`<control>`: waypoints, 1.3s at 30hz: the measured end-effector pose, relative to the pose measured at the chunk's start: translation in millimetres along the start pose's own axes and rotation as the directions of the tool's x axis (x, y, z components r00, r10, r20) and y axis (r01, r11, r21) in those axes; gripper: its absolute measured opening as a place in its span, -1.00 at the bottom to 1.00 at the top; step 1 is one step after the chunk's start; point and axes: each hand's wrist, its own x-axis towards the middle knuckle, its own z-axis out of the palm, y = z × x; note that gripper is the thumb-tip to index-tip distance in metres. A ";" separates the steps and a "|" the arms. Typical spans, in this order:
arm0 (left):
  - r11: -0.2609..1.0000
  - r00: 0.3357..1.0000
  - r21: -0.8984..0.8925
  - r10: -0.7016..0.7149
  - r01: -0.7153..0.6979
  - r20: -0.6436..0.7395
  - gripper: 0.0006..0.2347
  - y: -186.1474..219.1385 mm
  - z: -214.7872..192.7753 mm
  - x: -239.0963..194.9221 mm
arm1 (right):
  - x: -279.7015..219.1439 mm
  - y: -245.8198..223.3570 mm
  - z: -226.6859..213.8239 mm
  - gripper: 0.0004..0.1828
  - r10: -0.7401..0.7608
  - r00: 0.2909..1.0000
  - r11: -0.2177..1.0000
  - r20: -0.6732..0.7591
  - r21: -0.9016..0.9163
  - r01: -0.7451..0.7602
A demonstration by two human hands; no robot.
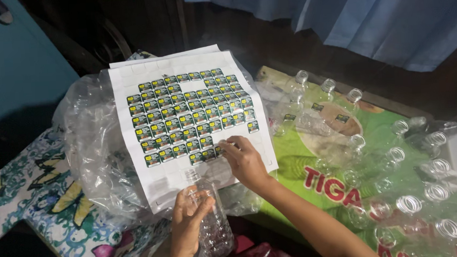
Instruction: The person applies printed labels to clear plastic bottles one at a time. They pick a bottle, peel a label from a sheet, smooth it onto the bottle, and place the labeled bottle on the table.
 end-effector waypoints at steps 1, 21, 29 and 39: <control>1.000 1.000 -0.002 0.003 -0.003 -0.002 -0.48 -0.8 0.3 0.7 | 1.7 -1.2 2.5 -0.67 -0.017 1.000 1.000 0.002 -0.008 0.017; 1.000 0.999 0.001 0.029 -0.029 -0.026 -0.58 -7.5 3.5 10.9 | 14.5 -0.3 8.6 -0.84 -0.085 0.995 0.992 0.049 -0.087 0.089; 0.998 0.998 0.002 0.055 -0.055 -0.010 -0.55 -12.2 3.2 13.8 | 3.8 3.2 5.7 -0.82 -0.109 0.991 0.983 0.082 -0.142 0.120; 1.000 0.997 -0.008 -0.019 0.019 0.075 -0.46 1.7 16.1 8.1 | -33.6 -2.0 -24.6 -0.81 0.469 0.867 0.824 0.171 0.268 -0.499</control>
